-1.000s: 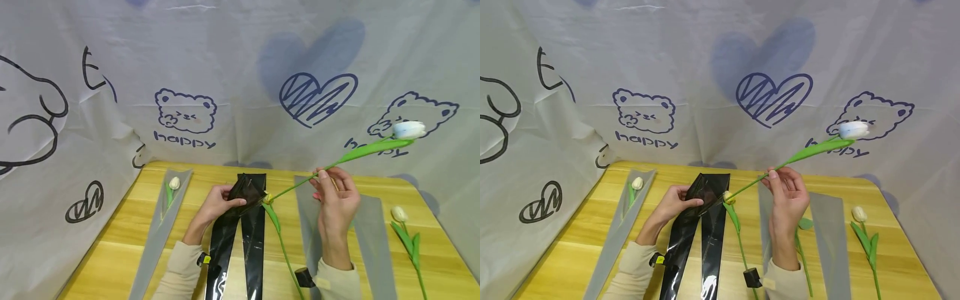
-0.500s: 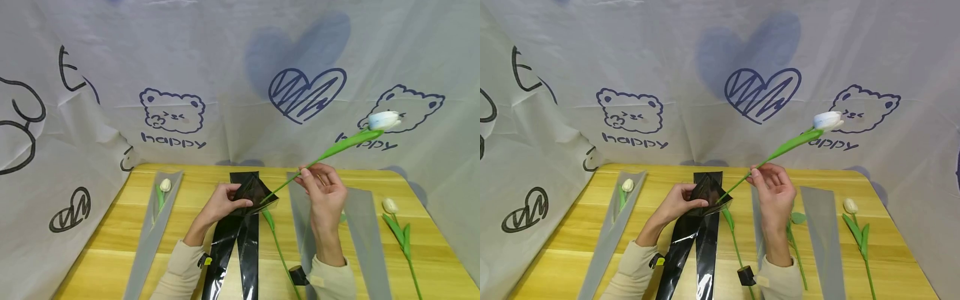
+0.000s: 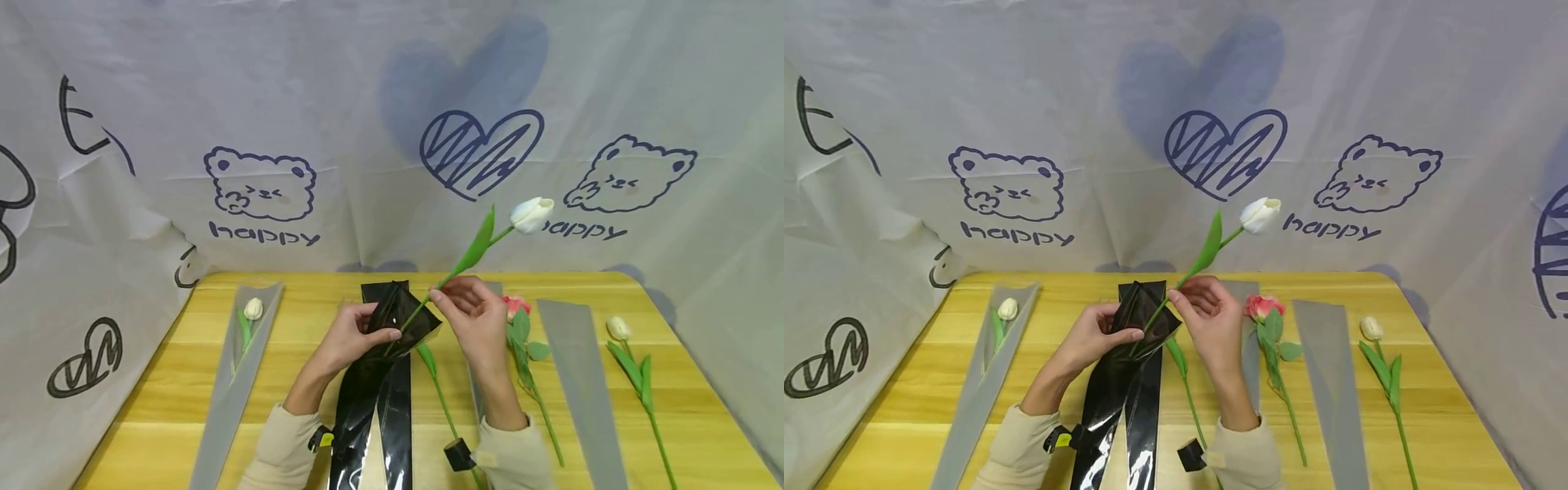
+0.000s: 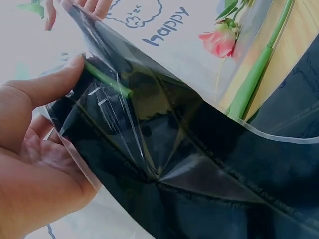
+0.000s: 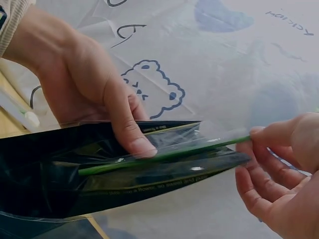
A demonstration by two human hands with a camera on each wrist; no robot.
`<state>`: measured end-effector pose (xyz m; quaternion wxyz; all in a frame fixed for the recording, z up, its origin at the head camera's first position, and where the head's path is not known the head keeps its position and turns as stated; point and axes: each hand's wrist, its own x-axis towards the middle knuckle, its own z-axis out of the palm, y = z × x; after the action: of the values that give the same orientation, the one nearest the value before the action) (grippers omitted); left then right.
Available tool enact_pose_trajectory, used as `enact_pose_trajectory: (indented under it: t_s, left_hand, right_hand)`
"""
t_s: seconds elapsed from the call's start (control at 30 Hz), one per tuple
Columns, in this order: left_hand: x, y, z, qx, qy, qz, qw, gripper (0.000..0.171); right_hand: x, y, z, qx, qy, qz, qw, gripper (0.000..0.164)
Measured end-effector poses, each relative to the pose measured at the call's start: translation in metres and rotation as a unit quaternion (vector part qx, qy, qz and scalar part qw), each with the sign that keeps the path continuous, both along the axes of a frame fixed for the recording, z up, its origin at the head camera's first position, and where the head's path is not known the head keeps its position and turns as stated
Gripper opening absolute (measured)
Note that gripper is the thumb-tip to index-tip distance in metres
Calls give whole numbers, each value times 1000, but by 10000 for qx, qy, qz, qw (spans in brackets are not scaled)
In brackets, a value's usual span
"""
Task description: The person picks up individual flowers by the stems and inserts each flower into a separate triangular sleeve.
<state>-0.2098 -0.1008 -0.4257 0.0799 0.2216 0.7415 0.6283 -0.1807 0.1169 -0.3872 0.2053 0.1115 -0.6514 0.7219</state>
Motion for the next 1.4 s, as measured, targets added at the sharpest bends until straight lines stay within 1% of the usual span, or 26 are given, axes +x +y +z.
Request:
enact_pose_trajectory:
  t_s: [0.07, 0.13, 0.23, 0.33, 0.43, 0.57, 0.67, 0.77, 0.9, 0.97, 1.03, 1.17, 1.27, 1.4]
  left_hand:
    - [0, 0, -1, -46, 86, 26, 9999, 21]
    - [1, -1, -1, -47, 84, 66, 9999, 22]
    - [3, -3, -1, 16, -44, 141, 9999, 24]
    - [4, -4, 2, 123, -181, 142, 9997, 26]
    - [5, -2, 5, 196, -153, 67, 9997, 27]
    - [4, -1, 8, 165, -42, 10, 9999, 28]
    - [5, -2, 10, 67, 11, -19, 10000, 27]
    - [6, -4, 11, -20, 51, -64, 10000, 24]
    - [8, -4, 12, -227, 223, -154, 9994, 18]
    - [8, -5, 12, -345, 297, -218, 9987, 17]
    - [7, -7, 12, -442, 313, -312, 9980, 18]
    - [5, -11, 9, -487, 156, -451, 9977, 27]
    - [4, -13, 7, -482, 135, -361, 9981, 28]
    - [3, -11, 7, -473, 323, -96, 9983, 20]
  right_hand:
    - [0, 0, 0, 86, 65, 34, 9999, 13]
    - [1, 1, 1, 62, 173, 52, 9998, 11]
    - [2, 1, 1, 45, 273, 42, 9996, 10]
    - [2, 0, 1, 173, 234, 77, 9995, 10]
    - [3, -2, 1, 555, 117, 226, 9981, 9]
    - [4, -1, 0, 1137, -49, 495, 9923, 11]
    - [4, 3, -1, 1388, -218, 695, 9876, 15]
    - [6, 8, 0, 1523, -457, 903, 9831, 19]
    - [6, 10, 1, 1823, -685, 1067, 9750, 16]
    - [5, 11, 1, 1951, -736, 1044, 9724, 16]
    - [5, 11, 1, 1959, -804, 961, 9726, 15]
    - [5, 11, 2, 1685, -895, 558, 9800, 15]
    - [5, 11, 2, 1477, -886, 344, 9844, 14]
    - [5, 10, 4, 1307, -909, 306, 9868, 14]
